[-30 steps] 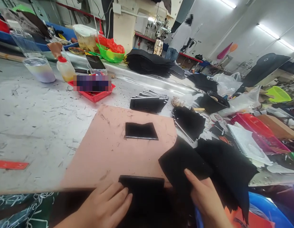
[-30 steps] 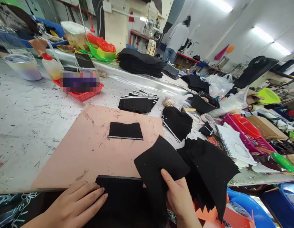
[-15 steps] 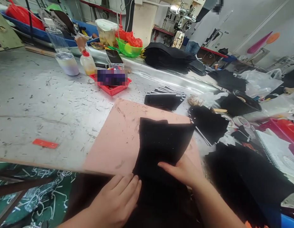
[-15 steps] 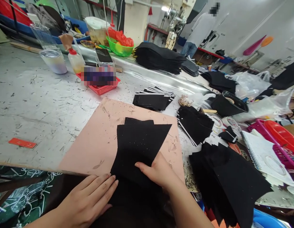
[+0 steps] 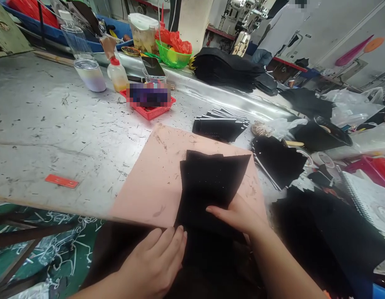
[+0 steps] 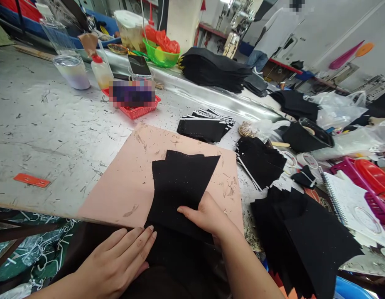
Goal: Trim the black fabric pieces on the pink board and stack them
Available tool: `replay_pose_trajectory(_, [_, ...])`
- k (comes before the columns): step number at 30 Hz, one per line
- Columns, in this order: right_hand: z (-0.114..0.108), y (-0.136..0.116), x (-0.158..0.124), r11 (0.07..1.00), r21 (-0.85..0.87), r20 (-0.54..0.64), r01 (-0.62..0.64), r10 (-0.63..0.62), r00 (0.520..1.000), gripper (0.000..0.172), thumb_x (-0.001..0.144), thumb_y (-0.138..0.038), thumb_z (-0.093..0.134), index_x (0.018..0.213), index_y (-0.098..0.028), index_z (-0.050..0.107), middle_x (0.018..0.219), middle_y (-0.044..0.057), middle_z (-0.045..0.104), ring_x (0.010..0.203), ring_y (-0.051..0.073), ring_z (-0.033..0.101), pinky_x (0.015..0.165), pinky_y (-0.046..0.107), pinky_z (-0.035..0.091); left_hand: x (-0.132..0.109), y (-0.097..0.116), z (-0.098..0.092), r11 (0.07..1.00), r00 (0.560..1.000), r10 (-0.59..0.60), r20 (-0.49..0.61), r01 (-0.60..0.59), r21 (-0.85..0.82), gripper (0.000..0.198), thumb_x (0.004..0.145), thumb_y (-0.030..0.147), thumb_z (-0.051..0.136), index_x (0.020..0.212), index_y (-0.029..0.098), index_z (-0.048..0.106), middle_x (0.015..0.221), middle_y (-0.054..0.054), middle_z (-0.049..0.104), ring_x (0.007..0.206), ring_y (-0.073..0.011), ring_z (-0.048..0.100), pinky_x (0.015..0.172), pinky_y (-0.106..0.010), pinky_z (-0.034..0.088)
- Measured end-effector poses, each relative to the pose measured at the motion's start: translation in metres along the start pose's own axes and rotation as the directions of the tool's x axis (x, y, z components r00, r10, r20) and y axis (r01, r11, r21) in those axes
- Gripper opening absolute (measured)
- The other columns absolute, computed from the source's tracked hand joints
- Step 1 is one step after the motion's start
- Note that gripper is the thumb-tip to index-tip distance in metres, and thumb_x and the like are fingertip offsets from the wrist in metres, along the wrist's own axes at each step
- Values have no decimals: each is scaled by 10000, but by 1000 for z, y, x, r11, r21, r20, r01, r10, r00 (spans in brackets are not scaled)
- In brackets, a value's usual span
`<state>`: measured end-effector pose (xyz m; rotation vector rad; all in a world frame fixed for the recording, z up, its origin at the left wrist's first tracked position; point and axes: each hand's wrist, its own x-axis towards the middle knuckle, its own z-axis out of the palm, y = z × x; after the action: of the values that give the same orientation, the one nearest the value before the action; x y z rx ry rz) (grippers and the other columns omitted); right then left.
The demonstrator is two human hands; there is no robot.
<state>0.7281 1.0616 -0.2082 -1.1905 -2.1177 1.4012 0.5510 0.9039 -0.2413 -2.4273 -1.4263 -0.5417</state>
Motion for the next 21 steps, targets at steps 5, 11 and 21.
replay_pose_trajectory(5, [-1, 2, 1, 998, -60, -1, 35, -35, 999, 630, 677, -294, 624, 1273, -146, 486, 1207, 131, 610, 1173, 339, 513, 986, 484, 424, -1, 1, 0, 1000, 1000, -6, 11, 6, -3, 277, 846, 191, 509, 1084, 83, 601, 1034, -82, 685, 909, -229, 567, 780, -375, 369])
replay_pose_trajectory(11, [-2, 2, 2, 993, -114, 11, 37, -36, 999, 618, 678, -334, 639, 1244, -129, 502, 1202, 155, 606, 1176, 350, 505, 975, 494, 430, -1, 0, 4, 1000, 1000, -18, 20, 19, -20, 289, 852, 222, 515, 1102, 103, 594, 1069, -65, 674, 1006, -233, 554, 838, -374, 365])
replay_pose_trajectory(21, [-6, -4, 5, 993, -93, 51, -69, 74, 996, 295, 704, -233, 648, 992, -168, 656, 968, 75, 711, 912, 285, 659, 817, 421, 534, -2, -5, 10, 999, 995, 15, 100, -11, -41, 320, 824, 277, 542, 1104, 127, 584, 1109, -95, 643, 1129, -278, 512, 985, -393, 290])
